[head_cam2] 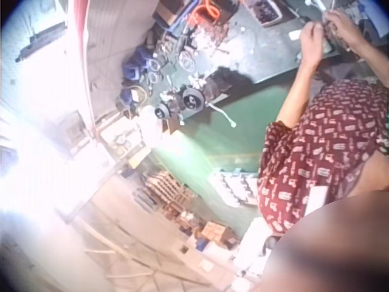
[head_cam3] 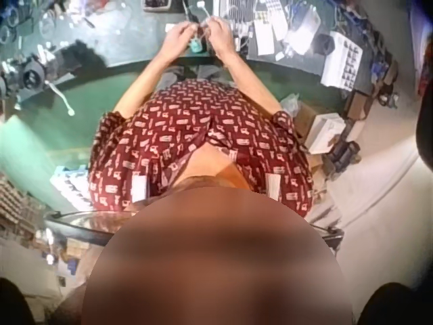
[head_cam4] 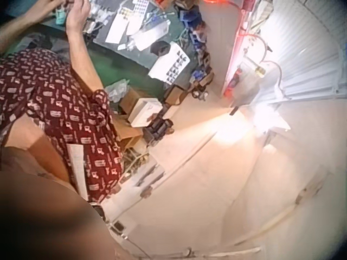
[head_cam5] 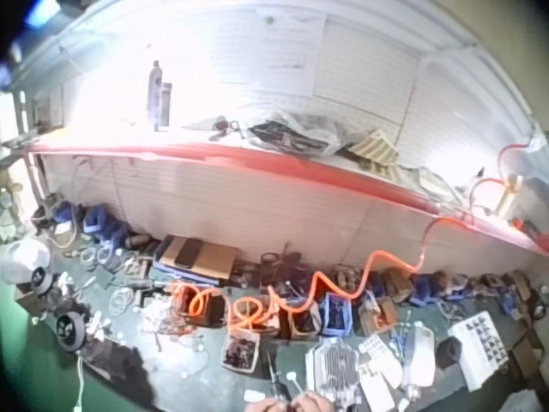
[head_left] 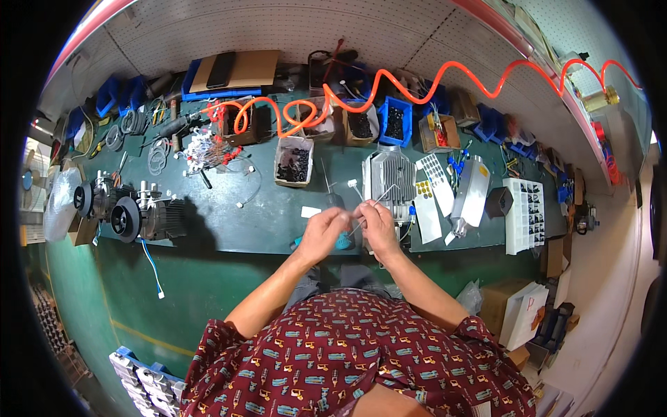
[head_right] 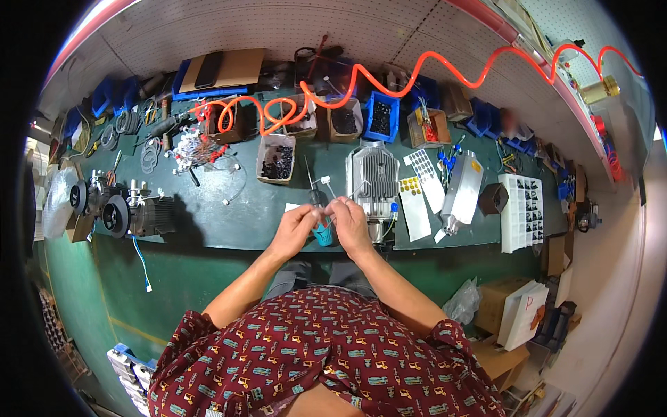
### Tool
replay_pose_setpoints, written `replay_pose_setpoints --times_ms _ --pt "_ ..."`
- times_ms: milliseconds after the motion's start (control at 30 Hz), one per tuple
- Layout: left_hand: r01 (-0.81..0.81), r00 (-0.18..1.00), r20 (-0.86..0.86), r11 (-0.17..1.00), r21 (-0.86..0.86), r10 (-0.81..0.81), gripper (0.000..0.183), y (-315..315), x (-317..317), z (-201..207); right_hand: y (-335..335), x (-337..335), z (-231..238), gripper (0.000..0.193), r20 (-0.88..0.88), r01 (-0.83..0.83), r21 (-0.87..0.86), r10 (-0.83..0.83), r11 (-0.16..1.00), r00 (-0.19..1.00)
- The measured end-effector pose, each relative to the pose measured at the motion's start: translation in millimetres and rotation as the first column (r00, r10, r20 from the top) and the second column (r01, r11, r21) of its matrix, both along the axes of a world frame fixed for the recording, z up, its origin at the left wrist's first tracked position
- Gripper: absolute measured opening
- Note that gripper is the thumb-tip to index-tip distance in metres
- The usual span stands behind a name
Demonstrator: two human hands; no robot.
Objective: The person assembles an electronic device by applying adhesive labels to a metal housing, attaching a heatsink, and securing components with screws using a cordless drill. The person handles a motor, wires, and a plastic enclosure, then fastens parts together on a workbench.
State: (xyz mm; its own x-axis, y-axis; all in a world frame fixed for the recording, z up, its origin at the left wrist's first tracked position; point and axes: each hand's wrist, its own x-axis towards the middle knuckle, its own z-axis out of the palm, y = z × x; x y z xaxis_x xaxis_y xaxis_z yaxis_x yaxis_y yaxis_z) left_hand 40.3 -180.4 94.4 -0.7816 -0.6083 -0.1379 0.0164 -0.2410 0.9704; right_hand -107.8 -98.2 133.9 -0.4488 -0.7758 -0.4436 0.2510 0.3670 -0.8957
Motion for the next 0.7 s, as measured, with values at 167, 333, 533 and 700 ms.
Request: replay_pose_setpoints --times_ms 167,333,533,700 --pt "-0.192 0.980 0.012 0.920 0.343 0.201 0.026 18 -54 8 27 -17 -19 0.033 -0.306 -0.123 -0.033 0.107 0.992 0.946" --pt "-0.390 0.920 0.066 0.920 0.043 0.387 0.019 30 -82 15 48 -42 -6 0.033 -0.220 -0.232 -0.125 0.201 0.965 0.955" --pt "-0.451 0.841 0.157 0.831 -0.326 0.518 0.017 34 -103 74 77 -143 29 0.033 0.496 0.290 -0.124 -0.193 0.949 0.846" --pt "-0.439 0.853 0.091 0.802 -0.405 0.513 0.019 51 -142 113 67 -225 37 0.026 0.358 0.049 -0.238 0.040 0.970 0.933"
